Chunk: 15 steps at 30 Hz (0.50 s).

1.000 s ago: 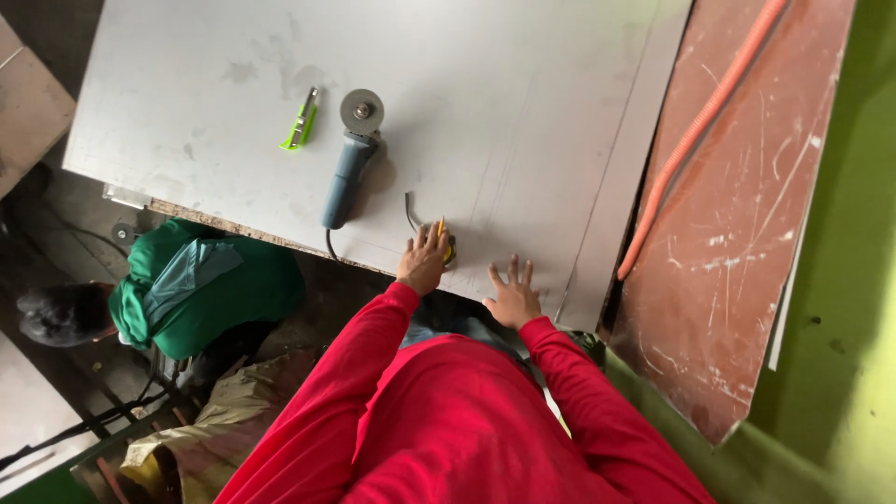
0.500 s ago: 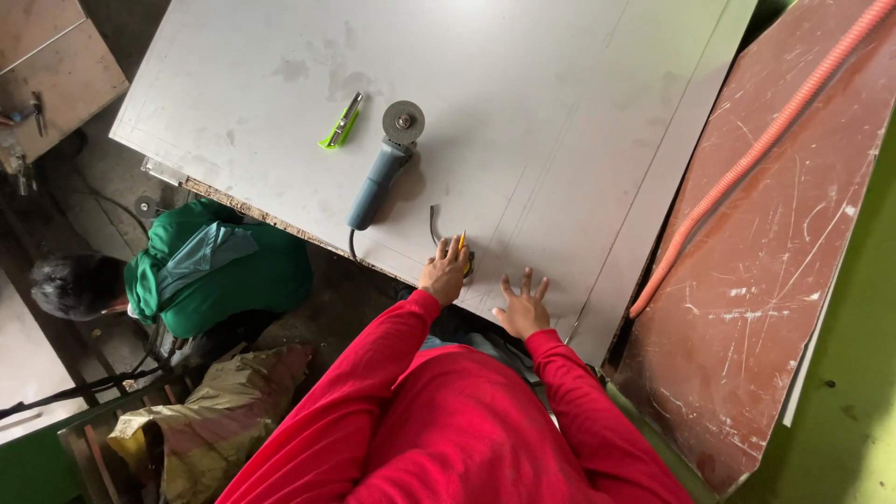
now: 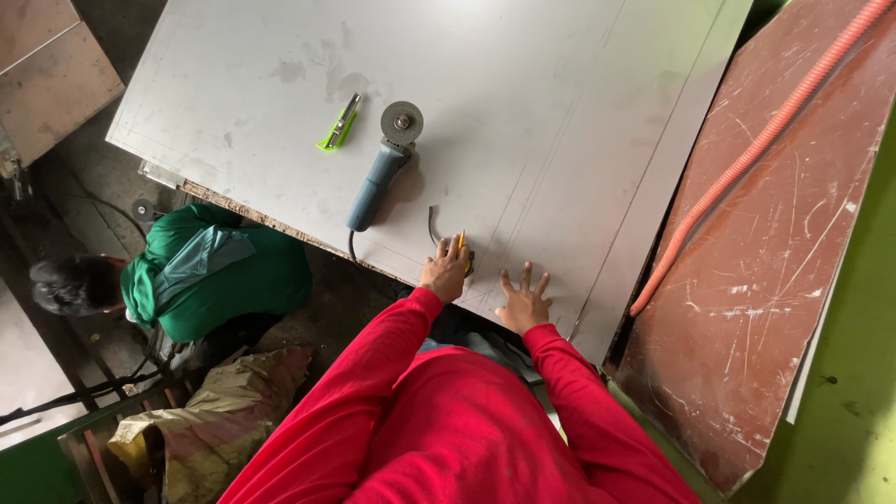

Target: The person measures a large sheet of metal on a workbench using a tape measure and a pencil. They mark the metal at specific intervals while another person works in the background. The person repeatedly extends the tape measure and marks the surface.

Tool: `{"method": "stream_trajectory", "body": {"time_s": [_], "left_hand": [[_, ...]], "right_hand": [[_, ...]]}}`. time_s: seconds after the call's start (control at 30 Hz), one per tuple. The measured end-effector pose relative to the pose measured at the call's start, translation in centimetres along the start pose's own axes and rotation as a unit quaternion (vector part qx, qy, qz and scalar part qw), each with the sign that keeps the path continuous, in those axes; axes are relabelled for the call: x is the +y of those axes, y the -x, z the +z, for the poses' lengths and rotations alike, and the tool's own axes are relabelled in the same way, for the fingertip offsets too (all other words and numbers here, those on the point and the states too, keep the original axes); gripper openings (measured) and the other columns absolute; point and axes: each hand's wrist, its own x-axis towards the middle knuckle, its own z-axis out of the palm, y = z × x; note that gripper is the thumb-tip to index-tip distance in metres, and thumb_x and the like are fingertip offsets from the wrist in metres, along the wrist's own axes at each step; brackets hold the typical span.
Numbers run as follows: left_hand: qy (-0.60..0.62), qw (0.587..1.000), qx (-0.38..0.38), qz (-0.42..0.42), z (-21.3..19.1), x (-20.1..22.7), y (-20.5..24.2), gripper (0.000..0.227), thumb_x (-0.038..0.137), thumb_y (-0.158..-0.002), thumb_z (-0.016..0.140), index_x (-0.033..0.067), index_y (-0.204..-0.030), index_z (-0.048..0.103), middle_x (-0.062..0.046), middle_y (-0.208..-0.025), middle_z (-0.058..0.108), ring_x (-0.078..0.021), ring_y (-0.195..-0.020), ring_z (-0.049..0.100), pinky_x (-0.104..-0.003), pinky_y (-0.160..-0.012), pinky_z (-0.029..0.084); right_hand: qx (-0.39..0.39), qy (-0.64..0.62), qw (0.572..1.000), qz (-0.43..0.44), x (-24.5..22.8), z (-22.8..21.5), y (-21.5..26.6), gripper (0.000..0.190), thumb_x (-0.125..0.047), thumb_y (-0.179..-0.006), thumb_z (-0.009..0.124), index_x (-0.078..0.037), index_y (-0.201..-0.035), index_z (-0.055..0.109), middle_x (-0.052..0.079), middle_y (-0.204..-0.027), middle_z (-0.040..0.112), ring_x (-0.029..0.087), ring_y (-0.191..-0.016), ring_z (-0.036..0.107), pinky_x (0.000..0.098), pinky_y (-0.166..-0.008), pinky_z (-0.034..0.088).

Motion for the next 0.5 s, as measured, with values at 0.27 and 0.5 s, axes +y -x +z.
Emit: {"method": "stream_trajectory", "body": {"time_s": [0.27,0.5], "left_hand": [[0.025,0.999,-0.041,-0.014,-0.6,0.0,-0.5,0.097,0.031,-0.079,0.086,0.0094,-0.156,0.031,-0.021,-0.168,0.024,-0.0445,-0.153,0.024,-0.063,-0.103,0.049],[0.012,0.999,-0.039,-0.022,-0.5,0.2,-0.3,0.090,0.026,-0.082,0.083,0.0100,-0.155,0.033,-0.020,-0.168,0.026,-0.0414,-0.154,0.026,-0.066,-0.109,0.042]], "right_hand": [[0.017,-0.004,1.000,0.000,0.2,0.7,-0.8,0.087,-0.047,-0.097,0.063,-0.032,-0.166,0.012,0.021,-0.172,0.000,0.061,-0.150,0.007,0.0708,-0.105,0.043],[0.022,0.004,1.000,0.003,0.0,0.6,-0.7,0.090,-0.046,-0.096,0.066,-0.033,-0.166,0.012,0.021,-0.172,0.003,0.061,-0.150,0.009,0.0704,-0.104,0.045]]}}
